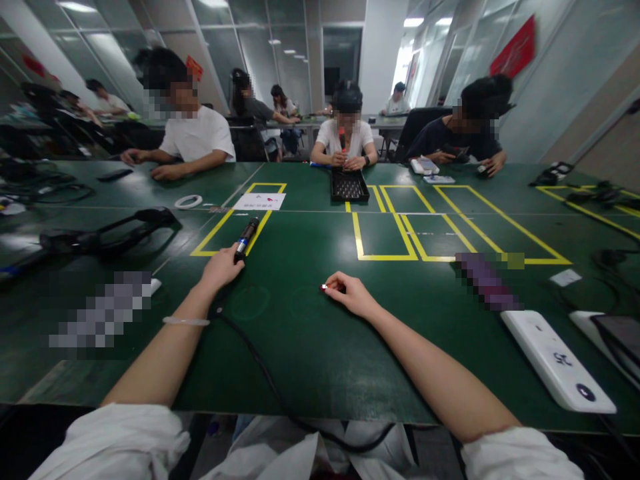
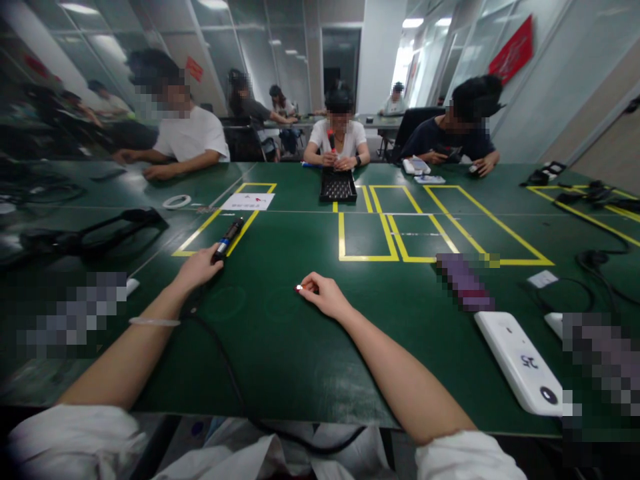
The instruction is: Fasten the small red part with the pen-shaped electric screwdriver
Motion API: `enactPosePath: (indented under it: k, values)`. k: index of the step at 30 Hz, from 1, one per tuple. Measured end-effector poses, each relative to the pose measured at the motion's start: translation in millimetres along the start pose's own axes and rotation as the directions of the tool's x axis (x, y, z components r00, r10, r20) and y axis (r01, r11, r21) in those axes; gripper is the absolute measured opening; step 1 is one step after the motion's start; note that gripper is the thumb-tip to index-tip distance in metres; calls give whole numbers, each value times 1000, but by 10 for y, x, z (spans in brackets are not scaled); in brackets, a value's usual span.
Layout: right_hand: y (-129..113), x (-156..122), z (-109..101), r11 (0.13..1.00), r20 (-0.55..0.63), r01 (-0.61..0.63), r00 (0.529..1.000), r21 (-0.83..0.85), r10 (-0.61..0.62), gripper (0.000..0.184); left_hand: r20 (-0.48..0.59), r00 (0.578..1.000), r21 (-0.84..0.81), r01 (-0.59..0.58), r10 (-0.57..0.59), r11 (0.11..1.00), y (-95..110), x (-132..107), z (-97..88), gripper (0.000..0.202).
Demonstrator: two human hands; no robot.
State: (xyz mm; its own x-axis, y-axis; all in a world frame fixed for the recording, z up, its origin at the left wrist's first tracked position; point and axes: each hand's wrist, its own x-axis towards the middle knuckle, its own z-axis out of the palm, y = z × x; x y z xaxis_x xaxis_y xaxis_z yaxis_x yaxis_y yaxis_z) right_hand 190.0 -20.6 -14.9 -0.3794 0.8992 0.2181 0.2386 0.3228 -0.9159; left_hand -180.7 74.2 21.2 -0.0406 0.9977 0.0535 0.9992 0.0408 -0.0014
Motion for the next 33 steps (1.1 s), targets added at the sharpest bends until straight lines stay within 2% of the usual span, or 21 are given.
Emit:
enactPosePath:
  k: [5,9,15,21,26,33]
  values:
    - [-2,8,7,1000,0,8,1000,-5,-8,21,-13,999,6,-37,37,999,397,-300,-70,61]
    - [1,15,10,999,-21,27,999,-37,-28,18,-35,992,7,-117,117,993,784,-560,-107,59]
    - [17,36,15,995,-86,42,995,-90,-49,16,-71,968,-46,-243,240,969,1341,-873,-101,47]
    - [81,54,-10,993,-131,30,990,-118,-45,16,-60,936,-69,-351,348,934,1798,-1096,-105,48]
    - [112,54,-20,991,-121,27,992,-128,-43,15,-42,912,-70,-410,408,909,1972,-1202,-134,49]
    - [87,46,-19,998,-95,41,994,-55,-46,16,-46,906,-100,-424,421,900,1991,-1239,-133,48]
